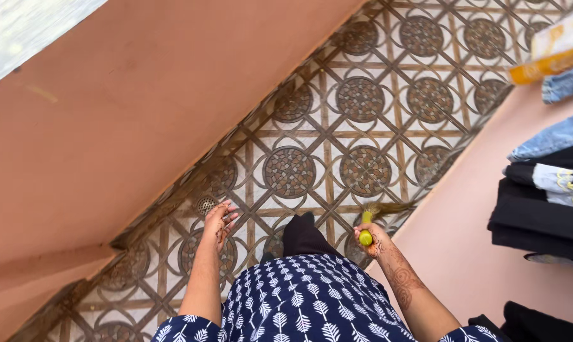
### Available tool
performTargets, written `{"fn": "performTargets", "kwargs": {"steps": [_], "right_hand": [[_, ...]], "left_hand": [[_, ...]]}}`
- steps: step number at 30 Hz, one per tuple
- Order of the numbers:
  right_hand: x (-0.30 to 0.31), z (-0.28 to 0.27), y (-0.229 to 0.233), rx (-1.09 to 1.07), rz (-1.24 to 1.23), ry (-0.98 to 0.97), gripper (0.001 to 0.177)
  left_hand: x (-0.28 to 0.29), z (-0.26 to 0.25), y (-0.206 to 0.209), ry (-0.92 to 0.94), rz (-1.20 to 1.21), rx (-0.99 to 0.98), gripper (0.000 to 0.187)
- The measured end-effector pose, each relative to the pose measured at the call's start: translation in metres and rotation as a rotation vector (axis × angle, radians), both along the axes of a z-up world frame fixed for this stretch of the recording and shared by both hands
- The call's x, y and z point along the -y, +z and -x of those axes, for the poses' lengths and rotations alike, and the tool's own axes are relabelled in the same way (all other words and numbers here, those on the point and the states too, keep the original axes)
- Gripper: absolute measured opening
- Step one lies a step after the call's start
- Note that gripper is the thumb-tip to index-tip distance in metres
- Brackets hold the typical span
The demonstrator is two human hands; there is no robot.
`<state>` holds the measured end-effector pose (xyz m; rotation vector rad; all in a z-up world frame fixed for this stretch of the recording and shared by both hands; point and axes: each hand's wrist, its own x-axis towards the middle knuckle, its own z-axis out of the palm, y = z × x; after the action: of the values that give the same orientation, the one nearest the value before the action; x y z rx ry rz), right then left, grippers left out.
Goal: The person sweeps the tiled floor of a balcony using a long-handled broom, moving dust and debris toward a drain.
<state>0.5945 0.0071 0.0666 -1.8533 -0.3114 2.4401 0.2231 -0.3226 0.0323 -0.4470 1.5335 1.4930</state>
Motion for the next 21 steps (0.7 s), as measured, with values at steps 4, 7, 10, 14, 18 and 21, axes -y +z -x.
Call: {"fn": "performTargets", "kwargs": {"steps": [4,7,10,14,18,21], "right_hand": [[0.024,0.023,0.019,-0.213,-0.024,0.012,0.023],[0.051,0.001,0.043,-0.103,-0.142,0.274,0.03],[0.066,-0.02,0.053,0.066,-0.155,0.569,0.037],[0.077,-0.019,0.047,0.404,-0.645,1.241,0.032],[0.093,0.014,0.035,0.378,-1.179,1.905,0.038],[0.115,0.048,0.031,0.212,-1.365,2.236,0.047]], "left_hand": [[0.087,-0.041,-0.019,0.146,-0.011,0.054,0.031],[0.136,-0.079,-0.033,0.22,0.019,0.094,0.032],[0.175,-0.103,-0.037,0.295,0.013,0.091,0.033],[0.209,-0.124,-0.035,0.403,-0.022,0.087,0.034],[0.234,-0.145,-0.038,0.472,-0.016,0.079,0.034],[0.243,-0.16,-0.037,0.542,0.003,0.105,0.034]]}}
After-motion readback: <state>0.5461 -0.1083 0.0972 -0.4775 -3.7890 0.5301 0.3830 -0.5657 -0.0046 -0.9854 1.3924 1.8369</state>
